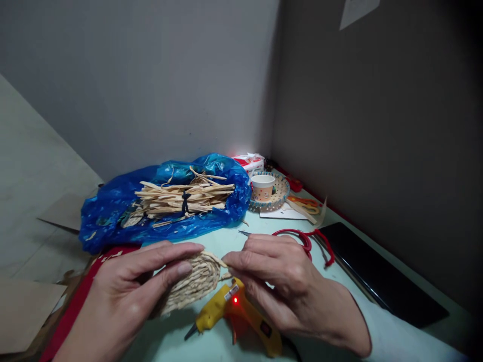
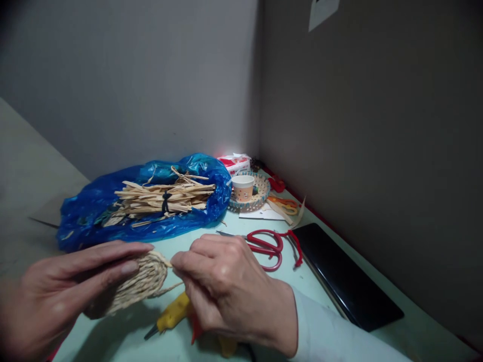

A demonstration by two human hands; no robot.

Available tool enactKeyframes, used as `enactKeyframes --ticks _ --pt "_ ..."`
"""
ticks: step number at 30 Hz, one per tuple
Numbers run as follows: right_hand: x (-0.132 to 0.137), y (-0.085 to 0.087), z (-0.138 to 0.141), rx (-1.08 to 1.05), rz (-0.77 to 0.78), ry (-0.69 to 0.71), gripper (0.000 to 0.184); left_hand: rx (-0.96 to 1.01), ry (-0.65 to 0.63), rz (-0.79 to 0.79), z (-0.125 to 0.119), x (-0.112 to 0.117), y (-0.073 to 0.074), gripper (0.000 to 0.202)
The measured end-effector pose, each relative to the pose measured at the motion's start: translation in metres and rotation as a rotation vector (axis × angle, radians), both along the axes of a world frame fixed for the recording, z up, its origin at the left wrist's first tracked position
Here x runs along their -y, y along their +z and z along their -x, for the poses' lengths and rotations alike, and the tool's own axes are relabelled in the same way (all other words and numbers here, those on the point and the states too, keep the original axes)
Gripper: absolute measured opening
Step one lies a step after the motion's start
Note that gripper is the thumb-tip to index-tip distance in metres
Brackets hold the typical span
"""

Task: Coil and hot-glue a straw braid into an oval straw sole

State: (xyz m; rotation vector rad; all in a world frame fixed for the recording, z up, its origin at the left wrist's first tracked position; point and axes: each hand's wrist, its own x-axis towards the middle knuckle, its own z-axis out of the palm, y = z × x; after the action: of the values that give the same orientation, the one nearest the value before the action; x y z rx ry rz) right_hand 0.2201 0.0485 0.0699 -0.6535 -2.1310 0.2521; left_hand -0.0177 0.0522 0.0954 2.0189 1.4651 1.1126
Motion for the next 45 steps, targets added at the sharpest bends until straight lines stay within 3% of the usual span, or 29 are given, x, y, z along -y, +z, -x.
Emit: enactKeyframes --ticks 7,17,26,29,35,37,39,41,43,45 --pt "-0.005 -0.005 -0.002 0.032 0.084 -0.068 0.026 0.056 -0.011 0.111 -0.01 -0.007 -0.003 0.02" --pt "-0.007 -0.012 0.004 -0.079 0.177 -0.125 0.024 0.268 0.076 0.105 -0.027 0.001 -0.021 0.03" --pt "-0.007 -0.013 0.01 -0.131 0.451 -0.093 0.02 0.477 0.121 0.132 -0.048 0.007 -0.042 0.029" --pt "-0.009 -0.012 0.007 -0.113 0.51 -0.12 0.022 0.275 0.101 0.005 -0.045 0.003 -0.049 0.027" --pt "-0.014 -0.018 0.005 -0.028 0.563 -0.185 0.02 -0.568 -0.09 -0.589 -0.024 -0.012 -0.054 0.051" --pt "-0.015 -0.019 0.005 -0.009 0.583 -0.173 0.019 -0.658 -0.12 -0.68 -0.022 -0.013 -0.054 0.049" --pt "-0.018 -0.017 0.004 0.006 0.603 -0.148 0.02 -0.553 -0.191 -0.639 -0.022 -0.012 -0.053 0.044" --pt "-0.021 -0.015 0.002 0.021 0.625 -0.103 0.019 -0.214 -0.244 -0.432 -0.022 -0.009 -0.047 0.034" --pt "-0.025 -0.011 -0.001 0.024 0.649 -0.066 0.017 0.264 -0.189 -0.113 -0.02 -0.008 -0.036 0.021" --pt "-0.029 -0.009 -0.004 0.011 0.671 -0.047 0.017 0.642 -0.02 0.121 -0.015 -0.01 -0.024 0.022"
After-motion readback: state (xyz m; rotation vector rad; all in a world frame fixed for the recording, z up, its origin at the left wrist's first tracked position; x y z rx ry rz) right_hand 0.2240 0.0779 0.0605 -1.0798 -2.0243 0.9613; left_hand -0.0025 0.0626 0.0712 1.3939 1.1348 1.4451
